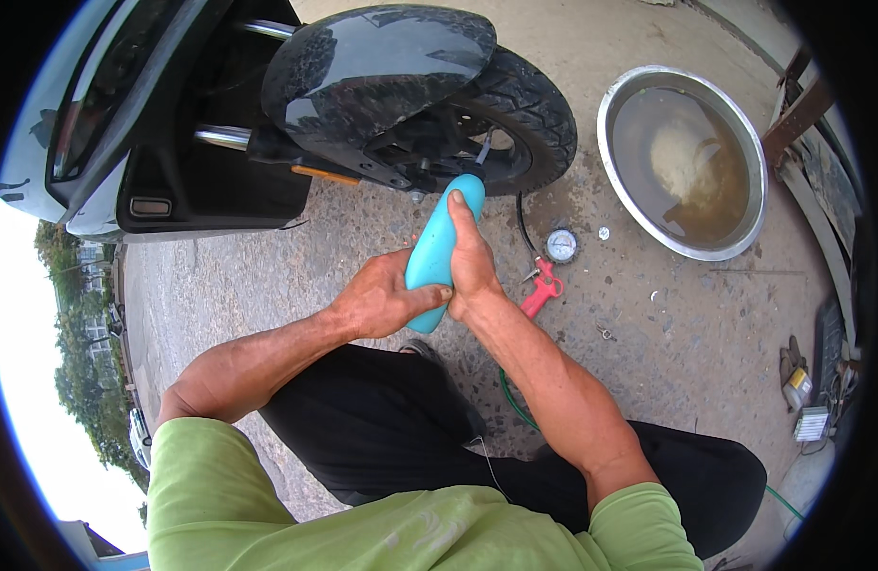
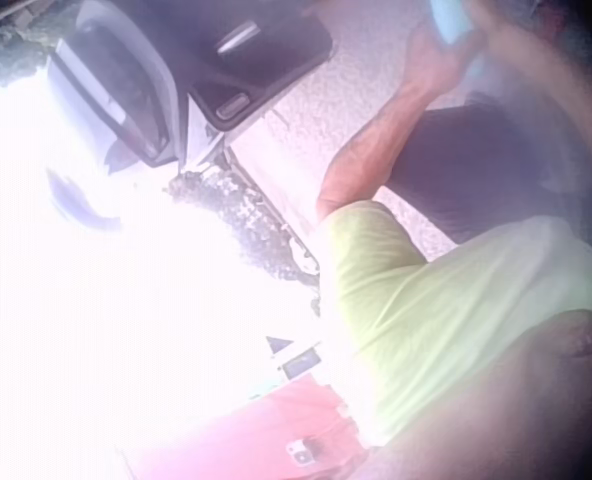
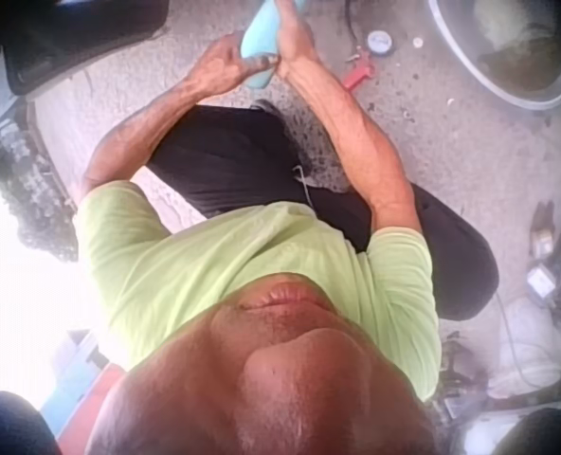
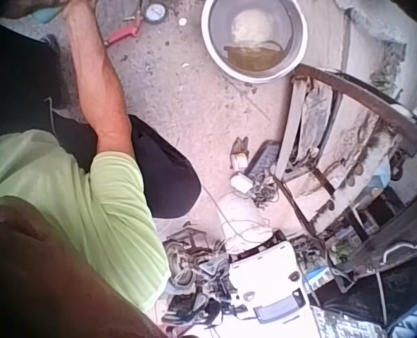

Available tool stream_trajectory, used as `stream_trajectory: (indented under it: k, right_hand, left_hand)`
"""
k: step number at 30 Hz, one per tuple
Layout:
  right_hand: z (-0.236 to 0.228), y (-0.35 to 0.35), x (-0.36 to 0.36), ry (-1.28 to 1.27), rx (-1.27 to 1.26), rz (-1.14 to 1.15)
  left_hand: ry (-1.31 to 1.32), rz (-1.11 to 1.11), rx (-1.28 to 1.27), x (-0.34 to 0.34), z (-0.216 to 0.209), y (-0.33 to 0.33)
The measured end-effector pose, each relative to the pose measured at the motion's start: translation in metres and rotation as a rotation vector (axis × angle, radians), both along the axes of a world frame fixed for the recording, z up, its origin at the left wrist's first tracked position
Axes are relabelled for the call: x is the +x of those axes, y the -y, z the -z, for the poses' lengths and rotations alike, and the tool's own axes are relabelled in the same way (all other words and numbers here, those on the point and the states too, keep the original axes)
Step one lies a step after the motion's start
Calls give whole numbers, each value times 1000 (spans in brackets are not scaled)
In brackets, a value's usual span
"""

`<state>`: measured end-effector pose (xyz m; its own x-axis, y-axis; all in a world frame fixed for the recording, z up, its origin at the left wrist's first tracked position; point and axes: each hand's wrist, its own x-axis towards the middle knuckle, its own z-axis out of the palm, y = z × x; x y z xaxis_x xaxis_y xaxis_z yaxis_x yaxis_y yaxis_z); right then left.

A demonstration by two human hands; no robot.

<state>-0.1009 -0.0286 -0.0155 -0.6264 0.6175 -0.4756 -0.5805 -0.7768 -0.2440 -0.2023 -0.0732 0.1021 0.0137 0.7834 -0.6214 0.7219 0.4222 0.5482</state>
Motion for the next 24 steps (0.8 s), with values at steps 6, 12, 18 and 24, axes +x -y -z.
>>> stream_trajectory:
  k: [6, 12, 18, 24]
  right_hand:
    - [-3, 0, 1, -3, 5, 2]
    - [-2, -1, 0, -18, 6, 9]
    - [-9, -1, 1, -37, -30, 42]
    - [-11, -1, 7, -5, -47, 74]
  left_hand:
    - [-15, 39, 19, -3, 2, 0]
    - [-77, 43, 16, -1, -1, -2]
    - [-82, 83, 38, 2, -6, -3]
    - [-103, 131, 44, 5, -5, -8]
